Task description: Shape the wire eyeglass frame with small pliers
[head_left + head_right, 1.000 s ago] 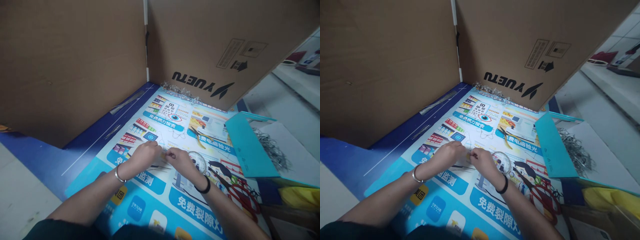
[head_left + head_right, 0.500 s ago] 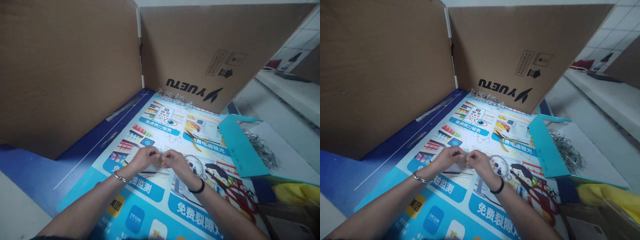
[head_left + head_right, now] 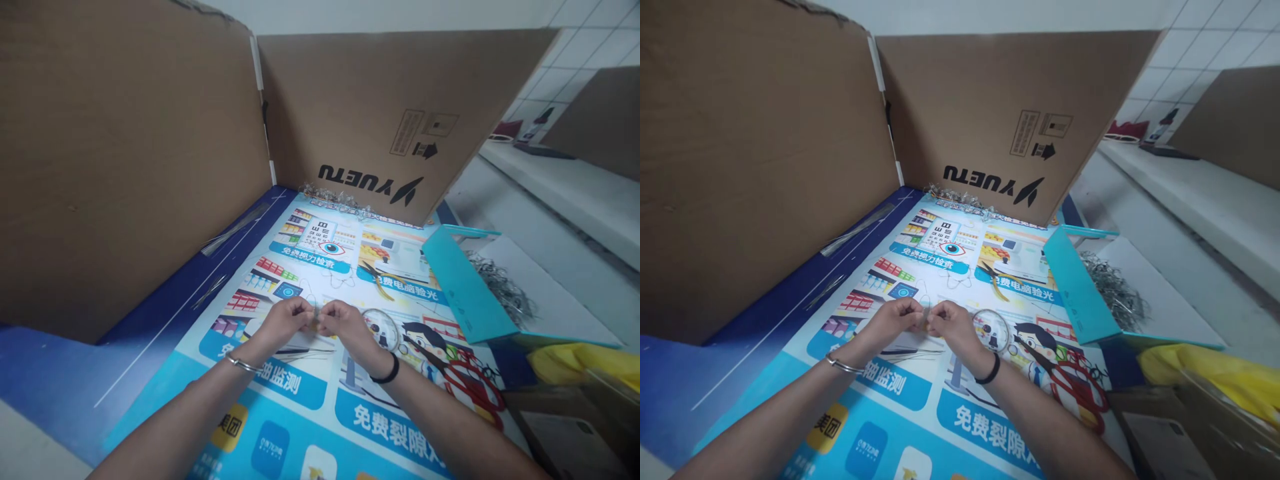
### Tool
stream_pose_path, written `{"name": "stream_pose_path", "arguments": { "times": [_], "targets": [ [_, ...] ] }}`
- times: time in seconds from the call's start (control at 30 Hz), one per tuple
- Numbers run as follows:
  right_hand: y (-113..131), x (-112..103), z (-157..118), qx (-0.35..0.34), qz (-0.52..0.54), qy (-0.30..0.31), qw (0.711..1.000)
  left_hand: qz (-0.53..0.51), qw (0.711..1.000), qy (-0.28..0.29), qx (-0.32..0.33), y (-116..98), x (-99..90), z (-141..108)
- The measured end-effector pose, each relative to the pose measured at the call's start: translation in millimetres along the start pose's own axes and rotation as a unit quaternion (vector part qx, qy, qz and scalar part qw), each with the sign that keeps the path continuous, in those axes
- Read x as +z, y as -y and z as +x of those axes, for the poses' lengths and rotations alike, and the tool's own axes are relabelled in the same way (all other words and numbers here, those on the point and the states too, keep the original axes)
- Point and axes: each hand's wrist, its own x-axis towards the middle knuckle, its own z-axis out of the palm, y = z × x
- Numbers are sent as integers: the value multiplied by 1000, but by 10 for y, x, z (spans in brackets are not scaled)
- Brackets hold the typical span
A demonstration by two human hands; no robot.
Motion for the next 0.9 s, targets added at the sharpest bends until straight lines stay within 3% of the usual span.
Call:
{"name": "stream_pose_path", "arguments": {
  "times": [0.27, 0.63, 0.77, 0.9],
  "targets": [
    [9, 19, 2, 0, -7, -19, 1000, -47, 999, 0, -6, 16, 39, 15],
    [-65, -28, 26, -20, 12, 13, 1000, -73, 997, 1, -5, 33, 39, 8],
    [-28, 0, 14, -16, -13, 15, 1000, -19, 1000, 7, 22, 49, -45, 30],
    [-14, 10, 5, -12, -47, 23, 999, 101, 991, -54, 64, 19, -212, 56]
  ]
}}
